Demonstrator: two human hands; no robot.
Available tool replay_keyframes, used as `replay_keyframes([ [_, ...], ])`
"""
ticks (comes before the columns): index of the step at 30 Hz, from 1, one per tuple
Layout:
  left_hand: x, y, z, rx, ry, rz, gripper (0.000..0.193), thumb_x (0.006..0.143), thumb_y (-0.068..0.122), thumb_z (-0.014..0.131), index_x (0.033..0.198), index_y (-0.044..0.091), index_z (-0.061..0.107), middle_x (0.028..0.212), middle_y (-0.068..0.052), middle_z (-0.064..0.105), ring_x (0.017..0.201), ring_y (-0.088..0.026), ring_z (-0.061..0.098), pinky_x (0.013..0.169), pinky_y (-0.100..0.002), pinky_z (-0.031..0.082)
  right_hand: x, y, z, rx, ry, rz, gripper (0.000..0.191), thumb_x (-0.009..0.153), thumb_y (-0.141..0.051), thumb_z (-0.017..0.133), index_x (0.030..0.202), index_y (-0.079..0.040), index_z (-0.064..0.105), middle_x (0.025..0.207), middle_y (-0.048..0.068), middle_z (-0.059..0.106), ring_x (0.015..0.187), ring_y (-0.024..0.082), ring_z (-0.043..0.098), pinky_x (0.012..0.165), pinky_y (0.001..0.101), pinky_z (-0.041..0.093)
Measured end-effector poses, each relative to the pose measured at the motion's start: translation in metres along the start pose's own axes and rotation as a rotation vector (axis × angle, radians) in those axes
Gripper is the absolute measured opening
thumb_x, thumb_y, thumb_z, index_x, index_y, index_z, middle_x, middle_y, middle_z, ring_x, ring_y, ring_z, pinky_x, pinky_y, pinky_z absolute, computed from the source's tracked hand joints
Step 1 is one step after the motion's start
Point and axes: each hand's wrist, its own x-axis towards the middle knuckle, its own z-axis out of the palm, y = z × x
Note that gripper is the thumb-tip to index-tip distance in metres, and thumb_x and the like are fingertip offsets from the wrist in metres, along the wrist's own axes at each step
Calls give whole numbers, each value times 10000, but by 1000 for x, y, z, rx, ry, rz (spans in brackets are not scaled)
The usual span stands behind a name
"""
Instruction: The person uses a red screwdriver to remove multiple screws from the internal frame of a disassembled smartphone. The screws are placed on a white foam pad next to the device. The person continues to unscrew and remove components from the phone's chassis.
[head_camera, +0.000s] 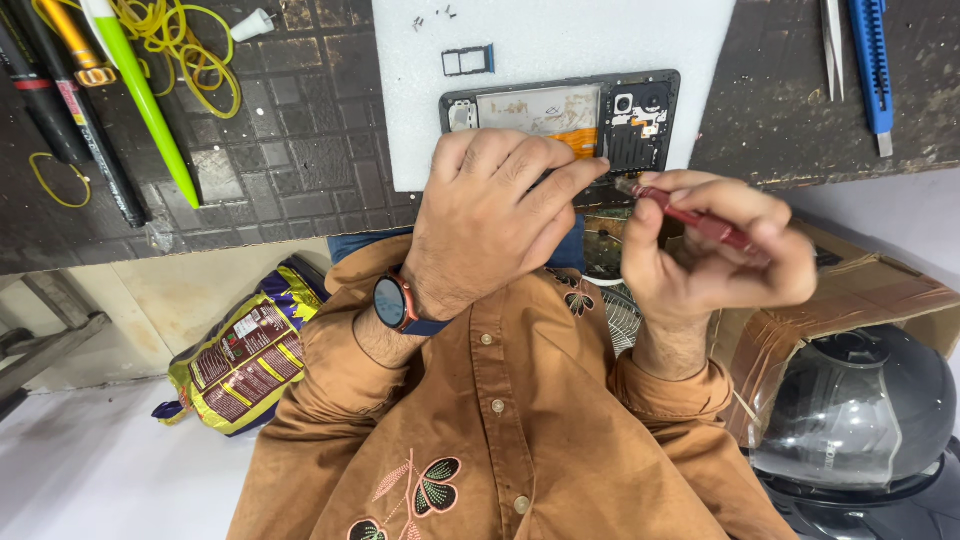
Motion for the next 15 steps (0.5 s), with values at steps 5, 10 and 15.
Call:
replay_keyframes([
  [5,0,1,-1,6,2,5,321,988,237,768,1300,227,690,1152,55,590,1087,-173,567,978,-389,407,-1,-3,-2,-24,-36,61,671,1035,64,694,1396,-205,196,1134,146,509,858,228,687,796,322,709],
  [10,1,1,-1,-20,14,-6,299,991,229,769,1284,223,706,1141,57,592,1077,-173,564,982,-392,407,-10,-3,-3,191,94,332,675,1118,100,719,1420,-201,196,1109,100,516,856,182,620,848,335,675],
  [15,1,2,-1,-30,20,-22,301,980,214,763,1277,211,713,1136,51,596,1075,-173,564,980,-386,410,-14,-3,-3,168,93,332,677,1121,85,725,1428,-204,194,1109,98,518,858,174,623,862,318,673],
])
